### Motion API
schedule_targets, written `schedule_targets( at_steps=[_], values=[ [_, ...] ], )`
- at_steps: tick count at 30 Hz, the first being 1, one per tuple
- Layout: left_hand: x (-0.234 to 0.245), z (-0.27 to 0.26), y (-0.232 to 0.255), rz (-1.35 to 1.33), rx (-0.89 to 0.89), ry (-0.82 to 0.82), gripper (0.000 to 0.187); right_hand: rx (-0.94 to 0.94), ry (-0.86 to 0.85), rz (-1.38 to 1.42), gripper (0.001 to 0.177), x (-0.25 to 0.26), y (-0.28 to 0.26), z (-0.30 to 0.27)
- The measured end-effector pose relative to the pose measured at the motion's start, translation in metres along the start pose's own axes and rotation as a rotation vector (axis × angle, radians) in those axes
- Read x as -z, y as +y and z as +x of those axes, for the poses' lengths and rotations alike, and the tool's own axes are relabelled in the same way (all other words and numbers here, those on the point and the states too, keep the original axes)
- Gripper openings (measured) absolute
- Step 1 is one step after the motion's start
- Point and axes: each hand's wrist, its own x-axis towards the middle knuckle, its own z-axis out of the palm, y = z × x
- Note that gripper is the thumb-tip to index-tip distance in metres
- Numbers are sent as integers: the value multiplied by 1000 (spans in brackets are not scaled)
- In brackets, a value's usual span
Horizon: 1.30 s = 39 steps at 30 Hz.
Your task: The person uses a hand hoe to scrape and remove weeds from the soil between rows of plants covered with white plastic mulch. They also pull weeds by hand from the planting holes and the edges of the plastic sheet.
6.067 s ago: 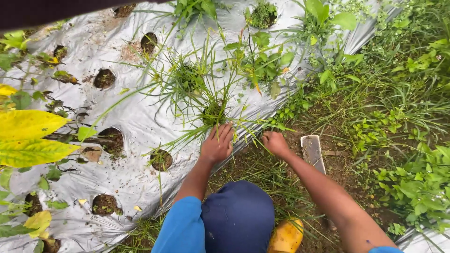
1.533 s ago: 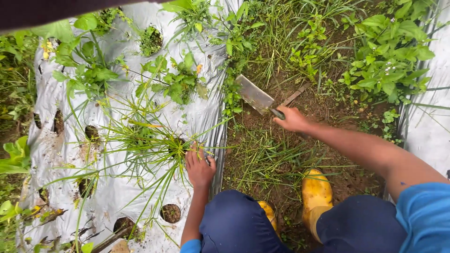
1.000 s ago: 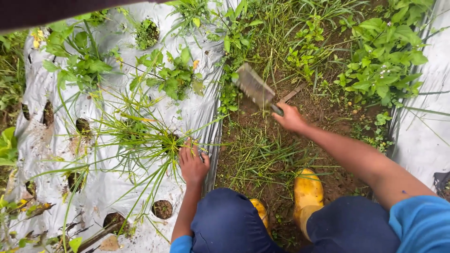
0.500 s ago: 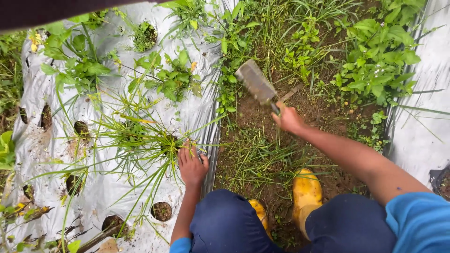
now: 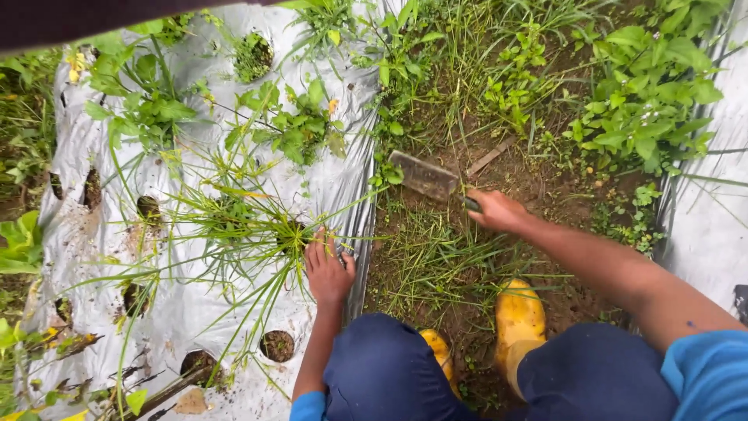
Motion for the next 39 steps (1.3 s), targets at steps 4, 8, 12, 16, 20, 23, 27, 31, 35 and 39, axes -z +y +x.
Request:
schedule_targets(
  at_steps=[4, 8, 12, 16, 20, 23, 27, 31, 35, 39],
  values=[
    [-1, -3, -3, -15, -11, 7, 43, -109, 195, 69, 50, -11, -15, -6],
    [-1, 1, 0, 4, -9, 26, 44, -133, 77, 22, 48, -12, -13, 3],
    [-4, 0, -2, -4, -17, 24, 44, -165, -60, 61, 36, 5, -8, -4],
    [-4, -1, -2, -5, -9, 30, 43, -225, 153, 143, 48, -12, -9, 18],
    [1, 1, -1, 2, -19, 55, 42, -185, 74, 116, 45, 9, -44, 9],
    [7, 9, -1, -4, -27, 59, 41, -87, -41, 80, 40, 10, -37, -2],
    [-3, -2, -2, 16, -23, 48, 42, -126, 153, 203, 39, 0, -23, -2],
    [1, 0, 0, -8, -17, 55, 41, -167, 217, 227, 43, -3, -33, 7],
    [1, 2, -4, -15, -25, 69, 42, -83, 35, 92, 38, 5, -44, -9],
    [-2, 1, -1, 3, -23, 66, 44, -186, 130, 76, 44, 11, -55, -11]
  ],
)
